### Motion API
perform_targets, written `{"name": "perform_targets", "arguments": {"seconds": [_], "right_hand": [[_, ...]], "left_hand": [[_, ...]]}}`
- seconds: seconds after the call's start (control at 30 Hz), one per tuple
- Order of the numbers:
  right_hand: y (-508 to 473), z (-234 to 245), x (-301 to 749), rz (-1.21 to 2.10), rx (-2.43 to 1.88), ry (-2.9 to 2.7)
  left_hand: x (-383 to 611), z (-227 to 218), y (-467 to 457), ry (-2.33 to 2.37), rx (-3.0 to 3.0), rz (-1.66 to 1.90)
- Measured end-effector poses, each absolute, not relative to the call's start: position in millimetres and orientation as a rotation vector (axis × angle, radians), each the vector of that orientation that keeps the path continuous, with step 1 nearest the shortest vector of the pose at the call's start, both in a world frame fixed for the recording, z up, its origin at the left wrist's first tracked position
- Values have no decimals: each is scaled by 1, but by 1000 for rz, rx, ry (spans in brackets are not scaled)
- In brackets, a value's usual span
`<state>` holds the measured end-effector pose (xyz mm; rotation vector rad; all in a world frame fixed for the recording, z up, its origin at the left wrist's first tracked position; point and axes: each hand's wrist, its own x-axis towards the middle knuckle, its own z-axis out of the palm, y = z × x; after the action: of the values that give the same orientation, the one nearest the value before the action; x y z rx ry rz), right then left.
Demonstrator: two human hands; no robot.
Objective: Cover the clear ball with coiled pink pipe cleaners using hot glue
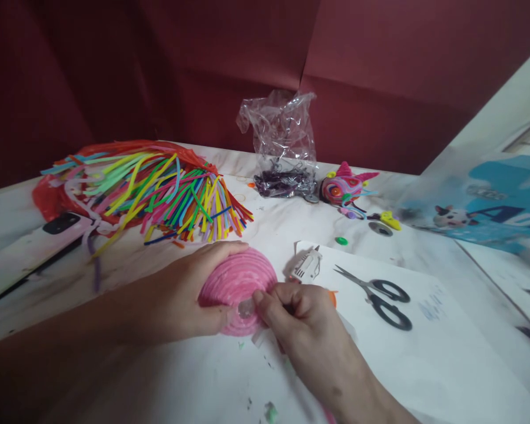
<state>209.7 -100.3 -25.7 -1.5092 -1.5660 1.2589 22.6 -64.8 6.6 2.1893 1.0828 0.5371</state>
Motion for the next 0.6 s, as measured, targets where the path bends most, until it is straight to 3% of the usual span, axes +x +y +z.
{"name": "perform_targets", "arguments": {"seconds": [0.6], "right_hand": [[-101, -23, 208, 1232, -1538, -1531]], "left_hand": [[24, 3, -63, 1069, 2220, 622]]}}
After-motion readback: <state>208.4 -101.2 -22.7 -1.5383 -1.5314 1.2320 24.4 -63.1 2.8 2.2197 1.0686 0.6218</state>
